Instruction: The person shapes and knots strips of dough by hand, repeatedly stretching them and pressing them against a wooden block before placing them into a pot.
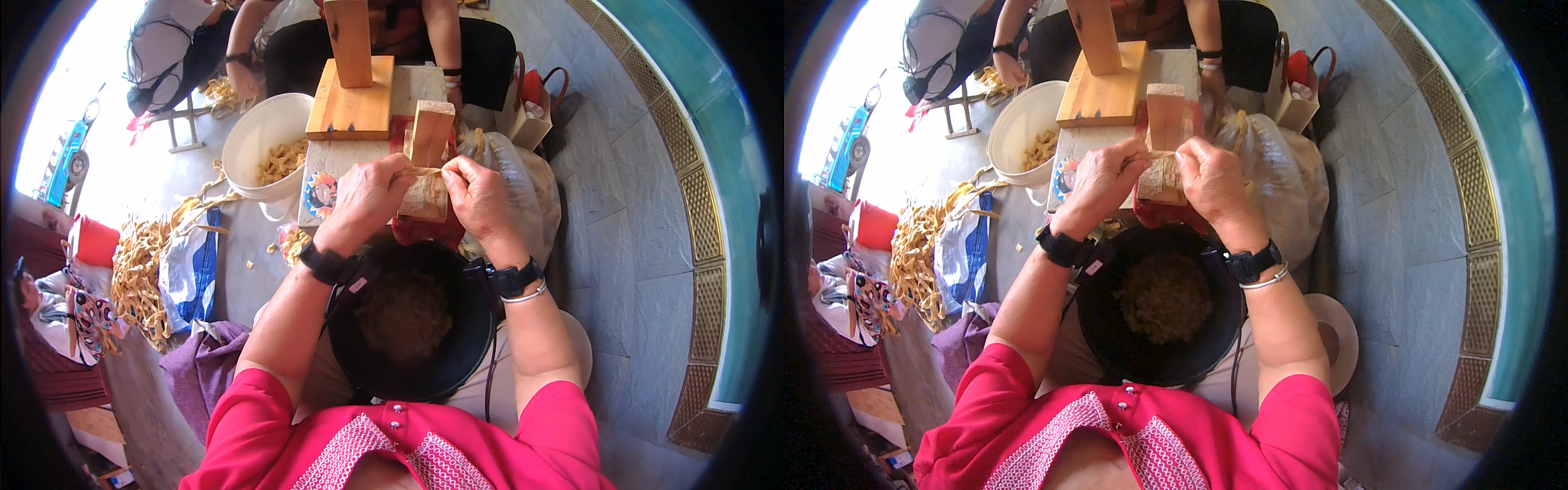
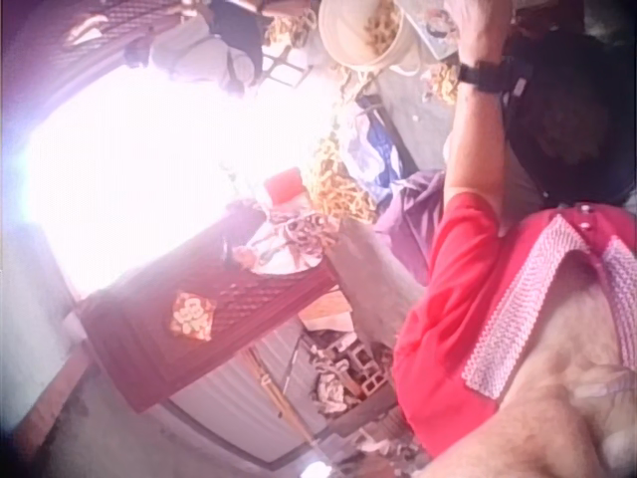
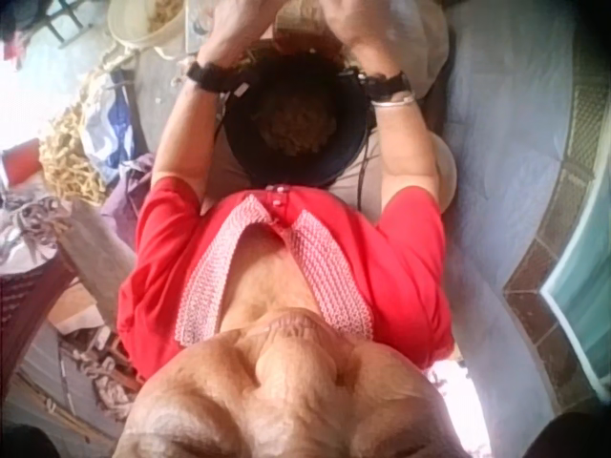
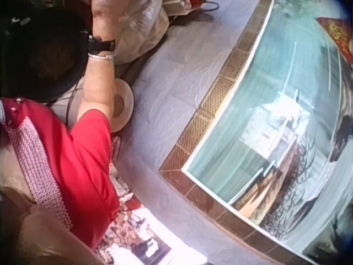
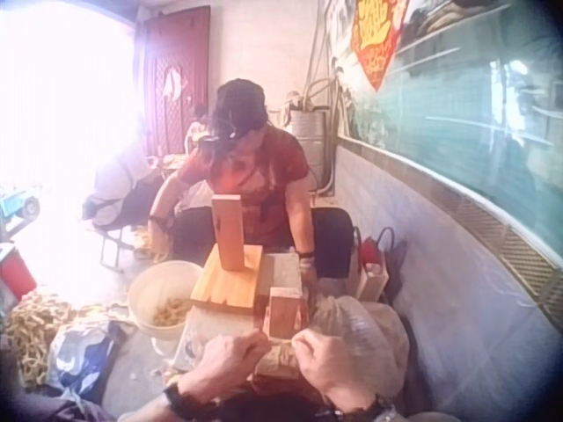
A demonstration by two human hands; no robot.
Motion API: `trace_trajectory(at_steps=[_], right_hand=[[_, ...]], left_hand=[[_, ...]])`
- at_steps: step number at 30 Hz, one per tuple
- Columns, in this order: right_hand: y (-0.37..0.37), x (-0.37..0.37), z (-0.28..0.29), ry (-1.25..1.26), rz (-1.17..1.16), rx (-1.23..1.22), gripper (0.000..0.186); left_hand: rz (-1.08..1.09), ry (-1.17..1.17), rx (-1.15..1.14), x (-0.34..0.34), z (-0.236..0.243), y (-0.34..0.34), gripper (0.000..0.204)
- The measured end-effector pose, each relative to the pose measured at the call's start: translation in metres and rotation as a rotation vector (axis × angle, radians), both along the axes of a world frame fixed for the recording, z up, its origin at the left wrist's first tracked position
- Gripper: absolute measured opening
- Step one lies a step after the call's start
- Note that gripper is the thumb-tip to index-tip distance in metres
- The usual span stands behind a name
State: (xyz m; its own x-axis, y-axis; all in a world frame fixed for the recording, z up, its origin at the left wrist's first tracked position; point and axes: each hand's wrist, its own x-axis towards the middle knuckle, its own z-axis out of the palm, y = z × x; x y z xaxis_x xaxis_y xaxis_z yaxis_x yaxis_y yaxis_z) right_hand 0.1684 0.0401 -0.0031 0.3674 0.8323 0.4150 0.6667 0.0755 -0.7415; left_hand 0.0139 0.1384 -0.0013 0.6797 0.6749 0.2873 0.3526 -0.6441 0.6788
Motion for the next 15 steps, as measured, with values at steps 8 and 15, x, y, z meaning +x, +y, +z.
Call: trace_trajectory(at_steps=[8,15], right_hand=[[-0.002,0.011,-0.020,-0.297,-0.152,-0.221,0.021],[-0.035,-0.033,-0.009,1.455,0.577,-0.504,0.022]], left_hand=[[0.105,0.296,0.052,-0.018,0.007,-0.020,0.023],[-0.203,-0.299,-0.711,-0.021,-0.009,-0.074,0.044]])
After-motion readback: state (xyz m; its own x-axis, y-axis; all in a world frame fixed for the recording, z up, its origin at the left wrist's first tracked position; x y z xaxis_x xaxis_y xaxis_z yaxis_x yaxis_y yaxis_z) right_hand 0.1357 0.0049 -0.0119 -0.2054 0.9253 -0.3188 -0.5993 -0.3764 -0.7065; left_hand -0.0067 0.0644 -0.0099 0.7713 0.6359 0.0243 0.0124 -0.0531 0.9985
